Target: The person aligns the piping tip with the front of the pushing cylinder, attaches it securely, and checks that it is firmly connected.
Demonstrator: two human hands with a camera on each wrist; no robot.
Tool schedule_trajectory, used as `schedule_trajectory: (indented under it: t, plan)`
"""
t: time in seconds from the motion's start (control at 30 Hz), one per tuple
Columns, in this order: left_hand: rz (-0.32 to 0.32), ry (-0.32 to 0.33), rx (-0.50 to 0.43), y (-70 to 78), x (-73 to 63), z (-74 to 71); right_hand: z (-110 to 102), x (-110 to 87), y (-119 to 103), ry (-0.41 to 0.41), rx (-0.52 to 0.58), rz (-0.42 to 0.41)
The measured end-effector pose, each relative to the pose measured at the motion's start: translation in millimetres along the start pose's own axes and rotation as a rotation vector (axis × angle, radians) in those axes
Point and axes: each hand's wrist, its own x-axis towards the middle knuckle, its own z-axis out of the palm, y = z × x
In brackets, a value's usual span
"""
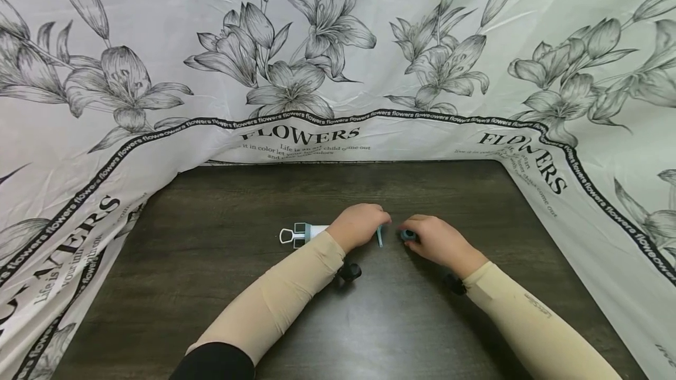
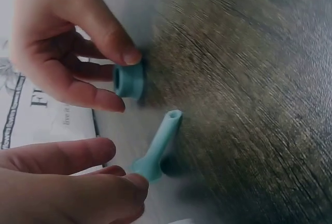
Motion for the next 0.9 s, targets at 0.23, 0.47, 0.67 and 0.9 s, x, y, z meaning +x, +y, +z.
schedule_trajectory:
  t: [0.23, 0.47, 0.67, 0.9]
  plan:
    - [0.037, -0.037, 0.073, -0.5, 10.8, 8.6, 2.7, 2.4, 3.6, -0.013, 0.010, -0.008]
    - [0.022, -0.078, 0.046, -3.3, 15.3, 12.7, 3.0, 0.5, 7.2, -0.006, 0.001, -0.005]
    - [0.052, -0.077, 0.033, -5.9, 14.7, 16.8, 2.9, -1.5, 8.6, -0.018, -0.002, 0.006]
    - [0.099, -0.056, 0.056, -5.9, 12.9, 14.6, 2.9, 1.5, 7.7, -0.012, -0.003, 0.011]
